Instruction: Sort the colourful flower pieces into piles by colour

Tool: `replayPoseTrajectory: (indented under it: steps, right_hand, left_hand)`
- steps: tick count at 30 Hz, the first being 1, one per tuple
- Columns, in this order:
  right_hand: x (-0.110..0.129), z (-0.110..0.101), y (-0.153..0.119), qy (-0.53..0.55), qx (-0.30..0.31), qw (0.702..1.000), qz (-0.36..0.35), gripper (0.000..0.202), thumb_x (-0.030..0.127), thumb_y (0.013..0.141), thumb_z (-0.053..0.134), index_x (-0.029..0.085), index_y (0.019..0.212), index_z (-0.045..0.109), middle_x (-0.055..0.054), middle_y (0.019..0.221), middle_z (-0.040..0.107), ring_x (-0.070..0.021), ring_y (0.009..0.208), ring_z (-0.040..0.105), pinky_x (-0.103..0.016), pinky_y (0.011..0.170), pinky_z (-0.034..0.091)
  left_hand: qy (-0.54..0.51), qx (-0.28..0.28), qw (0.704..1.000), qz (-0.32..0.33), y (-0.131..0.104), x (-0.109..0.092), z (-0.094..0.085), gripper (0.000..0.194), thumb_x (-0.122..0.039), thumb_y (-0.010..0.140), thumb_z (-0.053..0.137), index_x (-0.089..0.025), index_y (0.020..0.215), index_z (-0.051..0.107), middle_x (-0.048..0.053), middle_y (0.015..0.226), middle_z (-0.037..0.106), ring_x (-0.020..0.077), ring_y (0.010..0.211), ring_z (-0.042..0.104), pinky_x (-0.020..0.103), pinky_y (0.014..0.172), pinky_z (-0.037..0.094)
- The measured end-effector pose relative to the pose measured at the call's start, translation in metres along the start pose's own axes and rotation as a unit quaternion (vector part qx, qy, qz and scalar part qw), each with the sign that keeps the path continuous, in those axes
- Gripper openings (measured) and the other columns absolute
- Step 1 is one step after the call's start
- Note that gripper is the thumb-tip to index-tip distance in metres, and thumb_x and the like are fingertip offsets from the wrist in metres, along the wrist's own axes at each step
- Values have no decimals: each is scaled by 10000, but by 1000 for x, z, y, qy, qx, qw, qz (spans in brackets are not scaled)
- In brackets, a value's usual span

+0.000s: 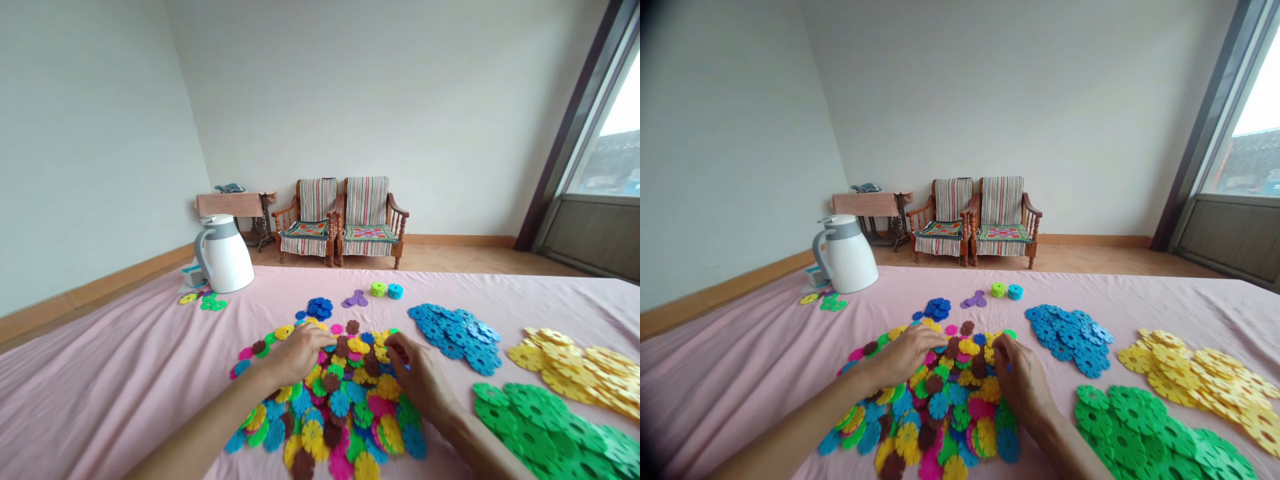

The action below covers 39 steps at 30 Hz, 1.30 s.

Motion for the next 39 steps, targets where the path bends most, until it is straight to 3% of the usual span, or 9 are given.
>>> replayPoseTrajectory:
  steps: [5,8,12,15,19,21,28,34,39]
  right_hand:
    - [1,-2,1,3,-6,1000,-7,195,244,831,375,199,773,556,-2,681,629,-124,583,560,-221,554,374]
    - [-1,-1,1,7,-8,1000,-5,193,248,823,381,199,777,562,-5,680,635,-128,589,567,-221,550,378]
    - [-1,0,0,9,-2,1000,-7,196,248,816,381,204,776,568,-5,669,633,-132,586,564,-228,555,382]
    - [0,1,0,13,2,1000,-10,198,256,824,369,206,780,555,-10,681,630,-135,590,561,-233,556,381]
    - [1,2,0,16,7,1000,-9,197,266,830,361,209,778,543,-18,693,630,-137,592,562,-236,556,384]
    - [0,3,0,16,10,1000,-7,195,270,832,364,208,782,542,-19,698,632,-137,595,564,-236,555,384]
    - [2,1,0,9,8,1000,-12,189,254,821,381,205,774,558,-7,686,634,-127,586,564,-228,549,374]
    - [1,1,0,7,4,1000,-6,190,263,814,398,211,775,577,-7,690,652,-131,587,581,-225,541,379]
    - [1,6,-1,3,17,1000,-8,192,279,835,391,217,786,565,-7,706,658,-139,615,600,-225,549,383]
  left_hand:
    - [5,-25,997,-69,-10,24,-18,382,16,636,371,-199,716,677,2,796,677,162,833,581,279,834,414]
    - [1,-84,988,-127,-17,48,-38,402,13,644,349,-189,777,670,11,852,667,154,856,577,257,829,426]
    - [17,-94,983,-159,-23,69,-36,451,11,675,345,-188,922,665,25,989,659,165,967,552,273,910,397]
    - [27,-80,986,-142,-22,65,-30,468,15,644,369,-178,951,665,40,1003,657,181,981,544,281,905,397]
    - [-23,-46,988,-146,-20,59,-26,372,7,590,345,-173,668,661,14,741,660,146,755,589,229,746,443]
    - [-41,-45,986,-158,-21,61,-27,349,-2,585,336,-169,624,640,3,675,638,130,669,582,212,686,446]
    - [3,-107,982,-154,-28,75,-38,379,7,622,350,-192,751,646,10,847,653,164,887,563,256,842,414]
    - [0,-32,989,-143,-33,76,-34,375,-40,590,451,-201,865,648,27,950,623,197,957,534,279,889,393]
    - [-26,2,988,-149,-38,81,-34,334,-78,592,458,-193,850,636,16,898,598,178,882,547,249,806,417]
Point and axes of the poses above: each hand's wrist, its own y-axis towards the middle knuckle, its own z-axis out of the palm, x = y × z, the point moved 10 cm from there along y, towards the middle knuckle
